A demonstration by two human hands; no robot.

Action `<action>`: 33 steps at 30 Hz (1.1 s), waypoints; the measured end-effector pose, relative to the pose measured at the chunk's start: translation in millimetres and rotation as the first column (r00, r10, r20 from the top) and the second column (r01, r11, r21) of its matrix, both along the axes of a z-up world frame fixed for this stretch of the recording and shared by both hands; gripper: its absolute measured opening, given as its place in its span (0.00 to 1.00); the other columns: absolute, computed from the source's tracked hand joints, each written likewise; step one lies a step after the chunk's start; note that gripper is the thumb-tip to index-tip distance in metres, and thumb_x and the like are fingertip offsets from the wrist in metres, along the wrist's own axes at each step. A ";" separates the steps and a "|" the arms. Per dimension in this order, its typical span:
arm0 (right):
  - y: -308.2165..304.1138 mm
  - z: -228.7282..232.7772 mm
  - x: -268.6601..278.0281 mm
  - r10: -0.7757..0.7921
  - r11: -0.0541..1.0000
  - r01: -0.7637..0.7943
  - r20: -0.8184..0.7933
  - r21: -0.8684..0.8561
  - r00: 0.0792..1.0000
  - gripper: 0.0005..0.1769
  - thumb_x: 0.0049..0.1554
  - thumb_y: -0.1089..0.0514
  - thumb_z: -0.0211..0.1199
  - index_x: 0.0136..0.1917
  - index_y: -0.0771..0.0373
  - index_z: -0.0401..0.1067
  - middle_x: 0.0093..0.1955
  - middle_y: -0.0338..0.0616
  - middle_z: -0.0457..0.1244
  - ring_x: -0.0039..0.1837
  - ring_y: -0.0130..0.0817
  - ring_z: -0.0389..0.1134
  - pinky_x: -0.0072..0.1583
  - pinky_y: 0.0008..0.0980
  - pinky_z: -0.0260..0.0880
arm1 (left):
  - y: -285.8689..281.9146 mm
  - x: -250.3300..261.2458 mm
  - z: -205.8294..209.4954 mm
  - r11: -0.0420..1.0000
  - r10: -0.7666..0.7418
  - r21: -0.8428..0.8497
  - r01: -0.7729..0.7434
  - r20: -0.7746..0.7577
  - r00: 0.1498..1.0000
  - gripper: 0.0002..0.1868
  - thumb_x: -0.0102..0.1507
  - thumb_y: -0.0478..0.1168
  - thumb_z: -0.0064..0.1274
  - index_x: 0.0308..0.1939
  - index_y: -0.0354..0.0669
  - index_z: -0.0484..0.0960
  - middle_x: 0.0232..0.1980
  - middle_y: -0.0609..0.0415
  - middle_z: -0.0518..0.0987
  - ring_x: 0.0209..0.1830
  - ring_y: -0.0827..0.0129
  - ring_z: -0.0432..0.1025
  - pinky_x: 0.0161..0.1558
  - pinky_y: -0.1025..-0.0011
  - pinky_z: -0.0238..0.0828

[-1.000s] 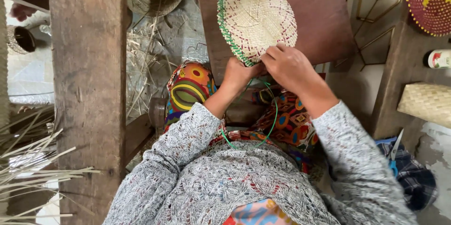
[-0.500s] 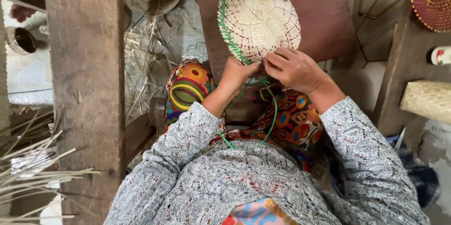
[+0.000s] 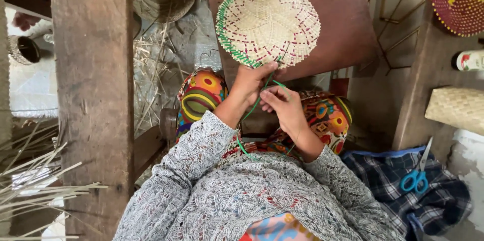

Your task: Weaving a green plastic string around the edge of a circular woven fan to secure and finish the border.

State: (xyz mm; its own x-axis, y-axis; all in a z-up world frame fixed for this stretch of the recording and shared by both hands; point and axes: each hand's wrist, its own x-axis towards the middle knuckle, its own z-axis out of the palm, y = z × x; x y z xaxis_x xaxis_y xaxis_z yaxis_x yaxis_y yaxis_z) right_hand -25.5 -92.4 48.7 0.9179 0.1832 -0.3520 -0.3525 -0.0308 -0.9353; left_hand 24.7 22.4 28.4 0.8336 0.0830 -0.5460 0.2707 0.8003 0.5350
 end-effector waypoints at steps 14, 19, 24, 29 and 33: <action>20.1 23.2 -12.2 0.063 0.998 -0.066 0.107 0.024 0.992 0.07 0.52 0.70 0.69 0.32 0.68 0.76 0.23 0.45 0.62 0.28 0.23 0.63 0.32 0.24 0.67 | -1.4 6.4 -57.1 0.991 0.045 0.123 -0.053 0.070 0.997 0.16 0.50 0.23 0.69 0.39 0.32 0.84 0.34 0.43 0.83 0.33 0.56 0.82 0.32 0.57 0.83; 20.1 26.1 -10.7 0.095 0.995 -0.096 0.156 0.001 0.983 0.08 0.51 0.71 0.68 0.31 0.67 0.76 0.22 0.43 0.62 0.28 0.21 0.62 0.32 0.22 0.65 | -2.3 -7.5 -130.1 0.976 0.009 0.216 -0.019 0.044 0.999 0.16 0.49 0.26 0.71 0.39 0.36 0.85 0.34 0.47 0.84 0.32 0.64 0.81 0.31 0.62 0.83; 17.4 30.7 -9.3 0.131 0.991 -0.130 0.187 -0.018 0.974 0.07 0.51 0.70 0.68 0.31 0.66 0.76 0.23 0.42 0.63 0.28 0.21 0.63 0.33 0.22 0.65 | 0.2 -6.0 -99.6 0.969 -0.033 0.245 0.028 0.019 0.999 0.13 0.52 0.28 0.68 0.40 0.32 0.85 0.35 0.41 0.84 0.32 0.56 0.81 0.31 0.58 0.83; 18.7 29.1 -15.4 0.062 0.997 -0.064 0.076 0.033 0.995 0.05 0.52 0.68 0.69 0.35 0.67 0.77 0.25 0.43 0.64 0.30 0.21 0.64 0.35 0.22 0.68 | 7.6 0.3 18.7 0.998 -0.060 0.004 0.060 0.077 0.995 0.10 0.58 0.27 0.61 0.42 0.26 0.80 0.36 0.32 0.83 0.34 0.43 0.82 0.33 0.51 0.84; 15.8 20.6 -17.3 0.042 0.999 -0.043 0.042 0.021 0.998 0.05 0.53 0.67 0.69 0.35 0.66 0.77 0.26 0.43 0.64 0.30 0.21 0.65 0.36 0.23 0.68 | 1.3 -2.6 -22.6 0.995 -0.097 -0.009 0.098 0.087 0.991 0.10 0.58 0.25 0.60 0.42 0.26 0.80 0.37 0.29 0.82 0.36 0.40 0.81 0.36 0.50 0.84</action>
